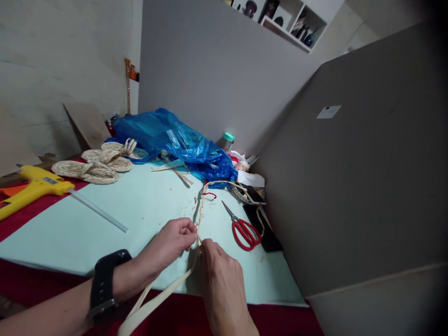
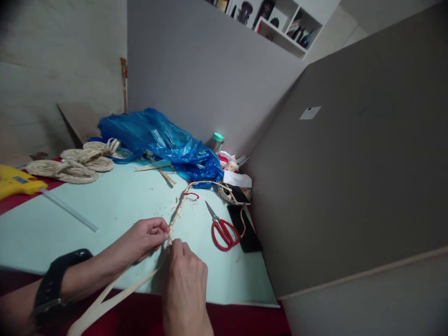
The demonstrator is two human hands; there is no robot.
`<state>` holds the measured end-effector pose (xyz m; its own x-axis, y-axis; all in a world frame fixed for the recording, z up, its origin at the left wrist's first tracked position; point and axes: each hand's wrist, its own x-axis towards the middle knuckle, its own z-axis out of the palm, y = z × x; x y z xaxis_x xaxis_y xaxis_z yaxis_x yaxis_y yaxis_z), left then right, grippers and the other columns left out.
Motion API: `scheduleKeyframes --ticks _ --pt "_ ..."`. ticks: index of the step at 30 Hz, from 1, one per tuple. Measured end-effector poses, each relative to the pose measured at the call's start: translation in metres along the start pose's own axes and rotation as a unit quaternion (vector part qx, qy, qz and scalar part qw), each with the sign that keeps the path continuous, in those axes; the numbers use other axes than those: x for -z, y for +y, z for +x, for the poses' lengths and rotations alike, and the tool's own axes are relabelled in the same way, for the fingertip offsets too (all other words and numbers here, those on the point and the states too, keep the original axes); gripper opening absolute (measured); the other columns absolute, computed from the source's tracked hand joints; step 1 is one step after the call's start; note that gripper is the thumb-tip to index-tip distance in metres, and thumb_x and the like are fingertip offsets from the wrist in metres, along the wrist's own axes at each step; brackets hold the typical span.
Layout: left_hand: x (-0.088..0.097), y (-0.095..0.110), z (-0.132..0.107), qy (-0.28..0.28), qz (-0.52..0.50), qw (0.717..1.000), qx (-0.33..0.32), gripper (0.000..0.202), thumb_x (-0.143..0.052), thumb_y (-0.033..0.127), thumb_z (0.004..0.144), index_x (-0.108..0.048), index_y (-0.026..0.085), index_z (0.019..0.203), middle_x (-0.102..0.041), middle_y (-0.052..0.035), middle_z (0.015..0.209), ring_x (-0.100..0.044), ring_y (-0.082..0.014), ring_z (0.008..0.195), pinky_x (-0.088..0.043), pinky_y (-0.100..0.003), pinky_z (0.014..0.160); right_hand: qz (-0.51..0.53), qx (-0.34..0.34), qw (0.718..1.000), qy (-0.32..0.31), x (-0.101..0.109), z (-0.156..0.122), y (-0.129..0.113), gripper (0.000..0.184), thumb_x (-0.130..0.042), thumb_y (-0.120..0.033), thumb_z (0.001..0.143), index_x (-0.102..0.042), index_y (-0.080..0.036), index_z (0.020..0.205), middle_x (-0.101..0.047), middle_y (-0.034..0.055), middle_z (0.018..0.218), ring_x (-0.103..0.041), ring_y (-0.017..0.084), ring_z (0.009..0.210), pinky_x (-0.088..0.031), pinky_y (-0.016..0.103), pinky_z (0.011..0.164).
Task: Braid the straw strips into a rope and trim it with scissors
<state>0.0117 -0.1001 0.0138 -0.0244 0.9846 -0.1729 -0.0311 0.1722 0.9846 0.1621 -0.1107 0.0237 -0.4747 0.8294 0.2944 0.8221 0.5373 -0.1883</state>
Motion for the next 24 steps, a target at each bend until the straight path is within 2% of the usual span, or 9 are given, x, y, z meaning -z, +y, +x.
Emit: scheduleKeyframes --ticks 4,7,9,11,13,14,17,21,24 --pt "-0.004 -0.001 -0.002 0.021 0.024 0.998 -0.046 0.007 -0.056 0.025 0.070 -0.054 0.019 0.069 -0.047 0.0077 0.051 -0.041 -0.0099 0.049 -0.027 -0.022 0.050 -0.041 -0.005 0.992 0.119 -0.004 -0.016 -0.011 0.022 -0.036 -0.007 0.085 -0.048 -0.022 0.072 -0.054 0.0005 0.053 -0.047 0.016 0.038 -0.013 0.031 0.047" --pt "-0.004 0.005 -0.007 0.000 -0.022 1.000 -0.005 0.009 -0.057 0.026 0.071 -0.053 0.018 0.072 -0.062 0.0025 0.059 -0.041 -0.0088 0.047 -0.026 -0.022 0.048 -0.027 0.005 0.990 0.141 -0.021 -0.027 -0.029 0.021 -0.037 -0.006 0.078 -0.052 -0.021 0.080 -0.055 0.0011 0.054 -0.051 0.018 0.040 -0.015 0.033 0.047" --pt "-0.002 0.009 -0.009 -0.022 -0.053 0.998 0.032 0.014 -0.058 0.029 0.072 -0.052 0.017 0.075 -0.067 -0.0016 0.067 -0.036 -0.0064 0.043 -0.018 -0.021 0.044 -0.028 0.020 0.990 0.138 -0.031 -0.030 -0.037 0.031 -0.040 -0.003 0.069 -0.057 -0.018 0.091 -0.059 0.0022 0.058 -0.054 0.020 0.042 -0.015 0.034 0.047" --pt "0.001 0.010 -0.011 -0.036 -0.074 0.996 0.046 0.017 -0.059 0.031 0.073 -0.052 0.017 0.079 -0.068 -0.0029 0.069 -0.031 -0.0047 0.041 -0.014 -0.021 0.043 -0.016 0.035 0.992 0.123 -0.030 -0.028 -0.038 0.030 -0.042 -0.004 0.069 -0.060 -0.018 0.089 -0.061 0.0030 0.061 -0.054 0.019 0.044 -0.017 0.033 0.046" --pt "0.005 0.010 -0.012 -0.030 -0.092 0.994 0.045 0.020 -0.061 0.030 0.073 -0.051 0.016 0.083 -0.066 -0.0012 0.068 -0.030 -0.0042 0.043 -0.014 -0.020 0.043 0.039 0.037 0.994 0.092 -0.020 -0.021 -0.031 0.020 -0.044 -0.013 0.082 -0.060 -0.021 0.073 -0.060 0.0024 0.062 -0.055 0.018 0.050 -0.023 0.030 0.048" --pt "0.006 0.010 -0.012 -0.022 -0.103 0.994 0.043 0.022 -0.062 0.030 0.072 -0.051 0.016 0.085 -0.065 0.0000 0.068 -0.031 -0.0041 0.044 -0.015 -0.019 0.044 0.080 0.028 0.993 0.077 -0.012 -0.016 -0.025 0.024 -0.045 -0.022 0.089 -0.059 -0.022 0.069 -0.060 0.0019 0.063 -0.056 0.017 0.055 -0.029 0.028 0.051" --pt "0.010 0.008 -0.015 -0.011 -0.127 0.991 0.038 0.024 -0.065 0.030 0.073 -0.052 0.016 0.088 -0.062 0.0020 0.069 -0.033 -0.0041 0.048 -0.014 -0.018 0.045 0.159 -0.077 0.979 0.101 0.005 0.002 -0.009 0.028 -0.043 -0.035 0.095 -0.066 -0.018 0.093 -0.066 0.0076 0.084 -0.061 0.019 0.078 -0.041 0.028 0.068" --pt "0.010 0.004 -0.017 -0.028 -0.136 0.990 0.030 0.024 -0.066 0.032 0.076 -0.054 0.016 0.091 -0.061 0.0018 0.074 -0.039 -0.0047 0.052 -0.017 -0.016 0.046 0.357 -0.110 0.927 -0.022 0.005 0.022 0.004 0.037 -0.042 -0.039 0.096 -0.062 -0.015 0.116 -0.068 0.0056 0.087 -0.059 0.017 0.075 -0.044 0.025 0.067" --pt "0.008 0.000 -0.016 -0.050 -0.158 0.986 0.031 0.024 -0.068 0.030 0.075 -0.055 0.017 0.091 -0.061 0.0020 0.072 -0.049 -0.0070 0.057 -0.030 -0.017 0.052 0.447 -0.095 0.884 -0.095 -0.001 0.030 0.007 0.031 -0.045 -0.037 0.095 -0.063 -0.016 0.109 -0.066 0.0031 0.082 -0.057 0.015 0.075 -0.043 0.024 0.067"
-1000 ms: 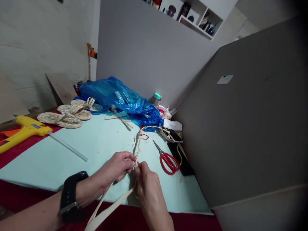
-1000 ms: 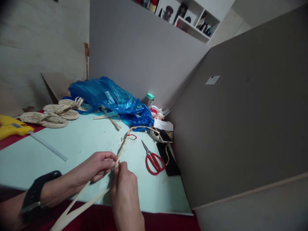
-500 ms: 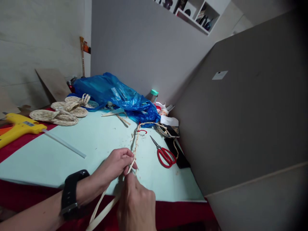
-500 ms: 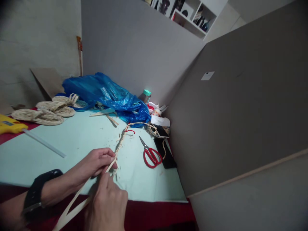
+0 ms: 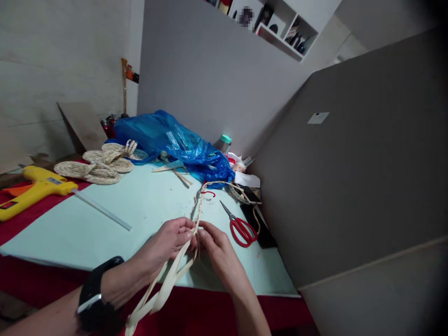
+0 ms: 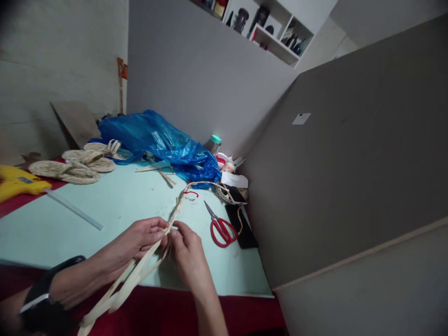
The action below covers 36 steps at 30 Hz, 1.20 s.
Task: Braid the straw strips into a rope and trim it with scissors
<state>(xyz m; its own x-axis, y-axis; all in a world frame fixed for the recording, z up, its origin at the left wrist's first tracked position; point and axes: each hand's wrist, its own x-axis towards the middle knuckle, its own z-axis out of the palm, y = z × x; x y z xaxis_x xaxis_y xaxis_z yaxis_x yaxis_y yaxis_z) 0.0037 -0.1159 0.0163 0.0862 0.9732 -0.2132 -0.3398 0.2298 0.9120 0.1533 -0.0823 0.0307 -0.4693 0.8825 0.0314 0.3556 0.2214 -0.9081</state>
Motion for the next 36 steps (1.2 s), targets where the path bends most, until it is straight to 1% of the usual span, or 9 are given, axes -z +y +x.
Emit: scheduleKeyframes --ticks 6,9,11,17,23,26,30,33,36 --pt "0.000 -0.002 0.000 -0.008 -0.019 1.000 0.000 0.025 -0.066 0.034 0.077 -0.053 0.018 0.092 -0.059 0.0031 0.068 -0.053 -0.0086 0.054 -0.035 -0.019 0.053 0.229 -0.063 0.966 -0.101 -0.005 0.005 0.001 0.024 -0.053 -0.037 0.090 -0.053 -0.017 0.077 -0.048 -0.0028 0.067 -0.040 0.007 0.052 -0.033 0.020 0.051" --pt "0.001 0.001 -0.003 0.019 0.015 1.000 -0.001 0.027 -0.066 0.032 0.078 -0.050 0.019 0.096 -0.061 0.0031 0.068 -0.040 -0.0042 0.047 -0.025 -0.015 0.046 0.328 -0.123 0.926 -0.142 -0.005 0.007 0.002 0.026 -0.057 -0.037 0.086 -0.048 -0.017 0.071 -0.033 -0.0074 0.059 -0.018 0.004 0.043 -0.014 0.018 0.040" --pt "0.001 0.002 -0.004 0.021 0.017 1.000 -0.001 0.029 -0.066 0.033 0.078 -0.048 0.019 0.096 -0.059 0.0043 0.066 -0.029 -0.0025 0.043 -0.017 -0.014 0.042 0.325 -0.131 0.926 -0.139 -0.004 0.008 0.003 0.029 -0.056 -0.039 0.086 -0.048 -0.017 0.068 -0.025 -0.0094 0.055 -0.012 0.004 0.043 -0.008 0.020 0.040" --pt "0.006 0.003 -0.005 -0.004 0.083 0.997 -0.008 0.030 -0.063 0.043 0.079 -0.045 0.021 0.090 -0.062 0.0033 0.064 -0.024 -0.0020 0.040 -0.012 -0.013 0.038 0.118 -0.039 0.992 0.001 -0.007 0.004 0.009 0.035 -0.054 -0.039 0.086 -0.055 -0.015 0.061 -0.028 -0.0069 0.049 -0.023 0.007 0.047 -0.017 0.023 0.046" --pt "0.022 0.023 -0.014 -0.022 0.207 0.978 0.017 0.026 -0.058 0.044 0.080 -0.055 0.019 0.083 -0.064 0.0010 0.065 -0.023 -0.0035 0.036 -0.017 -0.017 0.033 -0.023 0.017 0.989 0.147 -0.025 -0.004 0.013 0.029 -0.049 -0.031 0.087 -0.066 -0.014 0.069 -0.040 -0.0040 0.053 -0.034 0.009 0.053 -0.026 0.023 0.053" --pt "0.009 0.018 -0.024 -0.002 0.363 0.930 -0.062 0.021 -0.048 0.039 0.087 -0.055 0.021 0.081 -0.068 -0.0016 0.069 -0.047 -0.0097 0.043 -0.034 -0.021 0.042 -0.030 0.018 0.991 0.129 -0.027 -0.004 0.012 0.034 -0.047 -0.028 0.087 -0.061 -0.015 0.059 -0.040 -0.0034 0.052 -0.036 0.010 0.052 -0.027 0.024 0.054" --pt "-0.012 -0.006 -0.036 0.050 0.562 0.797 -0.215 0.023 -0.034 0.025 0.090 -0.056 0.021 0.089 -0.070 -0.0053 0.069 -0.066 -0.0232 0.060 -0.045 -0.033 0.056 0.020 0.010 0.994 0.109 -0.022 0.000 0.012 0.032 -0.050 -0.029 0.085 -0.065 -0.014 0.061 -0.043 -0.0029 0.053 -0.038 0.010 0.055 -0.029 0.023 0.054" --pt "-0.016 -0.023 -0.038 0.051 0.590 0.763 -0.258 0.027 -0.031 0.020 0.092 -0.057 0.020 0.099 -0.073 -0.0063 0.073 -0.071 -0.0253 0.064 -0.049 -0.033 0.054 0.097 -0.005 0.991 0.092 -0.015 0.000 0.013 0.028 -0.054 -0.031 0.084 -0.073 -0.014 0.074 -0.059 0.0006 0.062 -0.049 0.013 0.063 -0.038 0.023 0.063" --pt "-0.011 -0.031 -0.039 0.053 0.597 0.733 -0.320 0.032 -0.032 0.018 0.094 -0.057 0.017 0.114 -0.075 -0.0130 0.102 -0.073 -0.0259 0.090 -0.055 -0.034 0.071 0.226 -0.023 0.973 0.030 -0.010 -0.002 0.013 0.028 -0.055 -0.033 0.085 -0.074 -0.014 0.090 -0.068 0.0044 0.073 -0.056 0.014 0.067 -0.043 0.025 0.069"
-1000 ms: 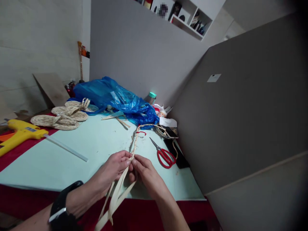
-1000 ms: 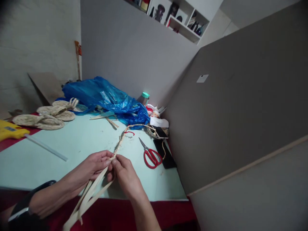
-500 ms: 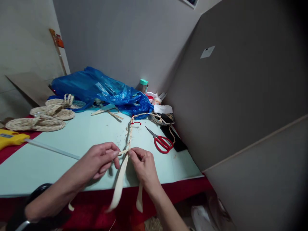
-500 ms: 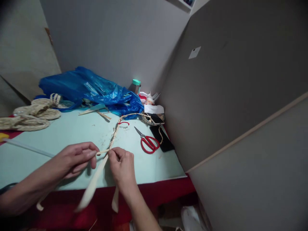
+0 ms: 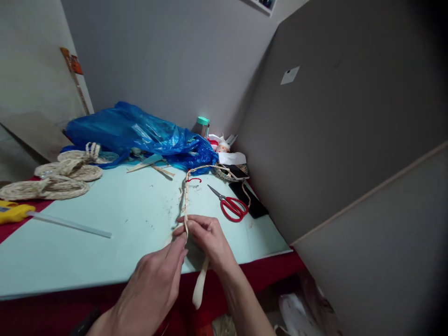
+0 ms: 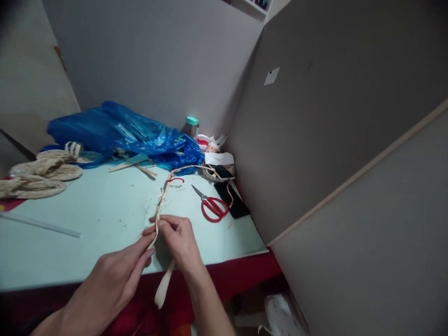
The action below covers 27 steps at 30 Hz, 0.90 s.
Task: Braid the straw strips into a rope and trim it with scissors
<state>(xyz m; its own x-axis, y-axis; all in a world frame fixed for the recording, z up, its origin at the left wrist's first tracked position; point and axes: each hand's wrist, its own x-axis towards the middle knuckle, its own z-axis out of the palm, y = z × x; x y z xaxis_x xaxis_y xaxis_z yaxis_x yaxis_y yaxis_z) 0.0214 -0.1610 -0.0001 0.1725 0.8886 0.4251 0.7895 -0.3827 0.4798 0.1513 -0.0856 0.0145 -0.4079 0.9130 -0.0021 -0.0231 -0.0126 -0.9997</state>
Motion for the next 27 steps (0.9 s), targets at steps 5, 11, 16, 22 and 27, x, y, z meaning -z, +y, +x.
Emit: scheduleKeyframes --ticks 5,11,16,22,27 --pt "0.019 -0.011 0.014 -0.098 -0.036 0.994 0.040 0.032 -0.039 0.034 0.094 -0.068 0.023 0.086 -0.073 -0.0054 0.086 -0.070 -0.0236 0.080 -0.052 -0.034 0.073 0.054 -0.015 0.998 -0.012 0.006 -0.002 0.002 0.026 -0.061 -0.037 0.084 -0.072 -0.013 0.085 -0.066 0.0031 0.070 -0.045 0.008 0.053 -0.037 0.020 0.055" --pt "0.029 -0.014 0.056 -0.076 -0.307 0.926 0.207 0.024 -0.054 0.042 0.085 -0.054 0.021 0.096 -0.064 -0.0021 0.084 -0.062 -0.0182 0.078 -0.049 -0.029 0.070 0.038 0.014 0.998 -0.044 0.009 -0.003 0.003 0.027 -0.054 -0.035 0.090 -0.069 -0.015 0.079 -0.057 0.0000 0.066 -0.043 0.009 0.056 -0.033 0.019 0.052" --pt "0.009 -0.019 0.058 -0.175 -0.498 0.799 0.287 0.026 -0.059 0.044 0.083 -0.050 0.019 0.084 -0.045 0.0077 0.060 -0.024 -0.0043 0.042 -0.013 -0.016 0.038 0.001 -0.009 0.998 -0.057 0.012 -0.005 0.001 0.024 -0.047 -0.033 0.092 -0.066 -0.017 0.092 -0.059 0.0008 0.071 -0.047 0.011 0.059 -0.034 0.019 0.054" --pt "0.009 -0.017 0.056 -0.147 -0.492 0.788 0.338 0.026 -0.061 0.042 0.078 -0.055 0.019 0.087 -0.035 0.0119 0.046 -0.013 -0.0043 0.038 -0.005 -0.018 0.038 -0.265 0.063 0.962 -0.005 0.007 -0.016 -0.012 0.024 -0.039 -0.025 0.097 -0.061 -0.016 0.099 -0.065 0.0022 0.073 -0.056 0.014 0.068 -0.037 0.023 0.063" --pt "0.006 -0.012 0.053 -0.084 -0.409 0.854 0.311 0.021 -0.059 0.035 0.079 -0.062 0.015 0.073 -0.049 0.0054 0.046 -0.038 -0.0083 0.044 -0.030 -0.019 0.046 -0.602 0.061 0.793 0.075 -0.008 -0.030 -0.014 0.009 -0.048 -0.014 0.091 -0.056 -0.017 0.092 -0.064 0.0032 0.062 -0.052 0.017 0.049 -0.022 0.029 0.049"
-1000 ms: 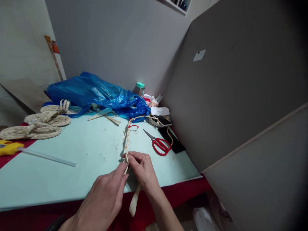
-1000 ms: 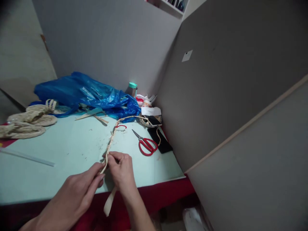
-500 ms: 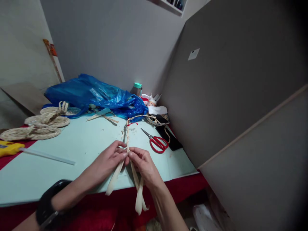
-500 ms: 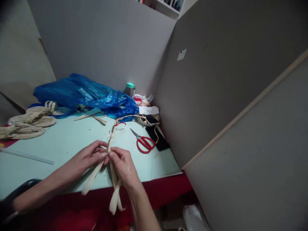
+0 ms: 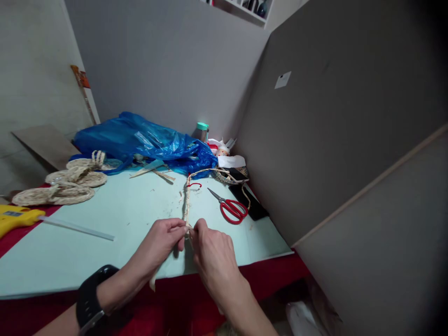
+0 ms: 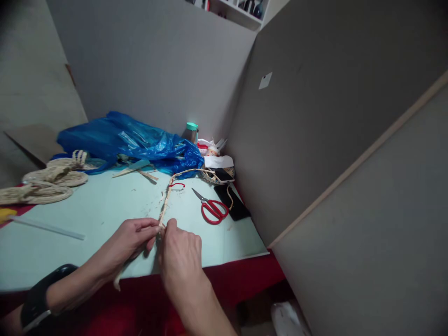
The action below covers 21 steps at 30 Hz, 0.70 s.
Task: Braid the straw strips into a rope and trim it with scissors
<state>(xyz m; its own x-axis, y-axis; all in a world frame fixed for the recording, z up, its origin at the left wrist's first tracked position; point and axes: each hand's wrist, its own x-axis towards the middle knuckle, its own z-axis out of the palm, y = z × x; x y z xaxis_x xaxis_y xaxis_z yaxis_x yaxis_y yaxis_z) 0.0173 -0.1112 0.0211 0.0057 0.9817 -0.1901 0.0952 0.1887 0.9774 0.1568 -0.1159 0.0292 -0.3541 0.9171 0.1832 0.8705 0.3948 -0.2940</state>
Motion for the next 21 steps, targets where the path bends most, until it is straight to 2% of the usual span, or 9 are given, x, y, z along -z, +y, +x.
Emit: scheduleKeyframes --ticks 3,5,7,11,14,16,18,21 --pt "-0.001 -0.004 0.000 0.011 -0.011 0.999 -0.040 0.016 -0.061 0.028 0.076 -0.064 0.015 0.067 -0.064 -0.0002 0.062 -0.057 -0.0151 0.066 -0.042 -0.025 0.066 -0.097 0.062 0.987 0.112 -0.010 -0.008 -0.006 0.015 -0.051 -0.004 0.085 -0.055 -0.018 0.084 -0.061 0.0034 0.063 -0.055 0.019 0.055 -0.026 0.030 0.051" --pt "0.000 -0.006 0.000 0.003 -0.030 0.999 -0.038 0.013 -0.062 0.026 0.073 -0.065 0.015 0.067 -0.066 -0.0010 0.068 -0.060 -0.0179 0.073 -0.043 -0.027 0.073 -0.118 0.094 0.970 0.191 -0.017 -0.013 -0.008 0.019 -0.048 -0.002 0.086 -0.054 -0.019 0.082 -0.060 0.0051 0.067 -0.056 0.021 0.064 -0.031 0.031 0.056" --pt "0.000 -0.007 0.000 -0.001 -0.039 0.999 -0.035 0.011 -0.063 0.026 0.072 -0.067 0.015 0.072 -0.067 -0.0012 0.070 -0.060 -0.0192 0.076 -0.044 -0.029 0.075 -0.121 0.107 0.958 0.236 -0.022 -0.016 -0.010 0.021 -0.044 -0.002 0.088 -0.054 -0.019 0.080 -0.058 0.0059 0.070 -0.054 0.021 0.068 -0.034 0.032 0.059" --pt "-0.001 -0.006 -0.001 0.015 -0.005 0.998 -0.054 0.015 -0.063 0.029 0.073 -0.068 0.017 0.067 -0.064 0.0001 0.064 -0.060 -0.0192 0.073 -0.045 -0.029 0.074 -0.107 0.108 0.951 0.269 -0.023 -0.019 -0.011 0.023 -0.044 -0.004 0.089 -0.054 -0.018 0.075 -0.054 0.0047 0.068 -0.049 0.020 0.066 -0.034 0.033 0.062" --pt "-0.001 -0.004 -0.001 0.030 0.001 0.998 -0.056 0.023 -0.063 0.035 0.073 -0.065 0.017 0.058 -0.061 0.0003 0.059 -0.057 -0.0191 0.068 -0.043 -0.027 0.066 -0.084 0.098 0.949 0.287 -0.022 -0.019 -0.014 0.021 -0.046 -0.007 0.089 -0.054 -0.018 0.073 -0.052 0.0039 0.066 -0.046 0.019 0.063 -0.032 0.033 0.061" --pt "-0.001 -0.003 -0.001 0.029 -0.027 0.999 -0.036 0.023 -0.067 0.037 0.071 -0.066 0.017 0.059 -0.060 0.0005 0.059 -0.054 -0.0169 0.063 -0.040 -0.025 0.059 -0.060 0.084 0.950 0.295 -0.025 -0.017 -0.018 0.020 -0.046 -0.009 0.089 -0.055 -0.018 0.073 -0.052 0.0039 0.066 -0.046 0.019 0.062 -0.032 0.033 0.060" --pt "-0.001 -0.002 -0.002 0.029 -0.071 0.997 0.004 0.022 -0.070 0.037 0.068 -0.068 0.016 0.064 -0.055 0.0023 0.055 -0.046 -0.0125 0.054 -0.034 -0.023 0.052 -0.039 0.082 0.951 0.294 -0.031 -0.017 -0.023 0.018 -0.046 -0.011 0.089 -0.057 -0.017 0.077 -0.052 0.0037 0.067 -0.046 0.019 0.061 -0.032 0.032 0.059" --pt "0.003 -0.002 -0.005 0.023 -0.128 0.991 0.038 0.025 -0.071 0.038 0.068 -0.071 0.014 0.073 -0.039 0.0077 0.045 -0.029 -0.0067 0.044 -0.022 -0.019 0.045 -0.038 0.110 0.951 0.287 -0.040 -0.017 -0.026 0.018 -0.045 -0.007 0.088 -0.061 -0.014 0.089 -0.055 0.0041 0.069 -0.048 0.019 0.063 -0.033 0.032 0.059"
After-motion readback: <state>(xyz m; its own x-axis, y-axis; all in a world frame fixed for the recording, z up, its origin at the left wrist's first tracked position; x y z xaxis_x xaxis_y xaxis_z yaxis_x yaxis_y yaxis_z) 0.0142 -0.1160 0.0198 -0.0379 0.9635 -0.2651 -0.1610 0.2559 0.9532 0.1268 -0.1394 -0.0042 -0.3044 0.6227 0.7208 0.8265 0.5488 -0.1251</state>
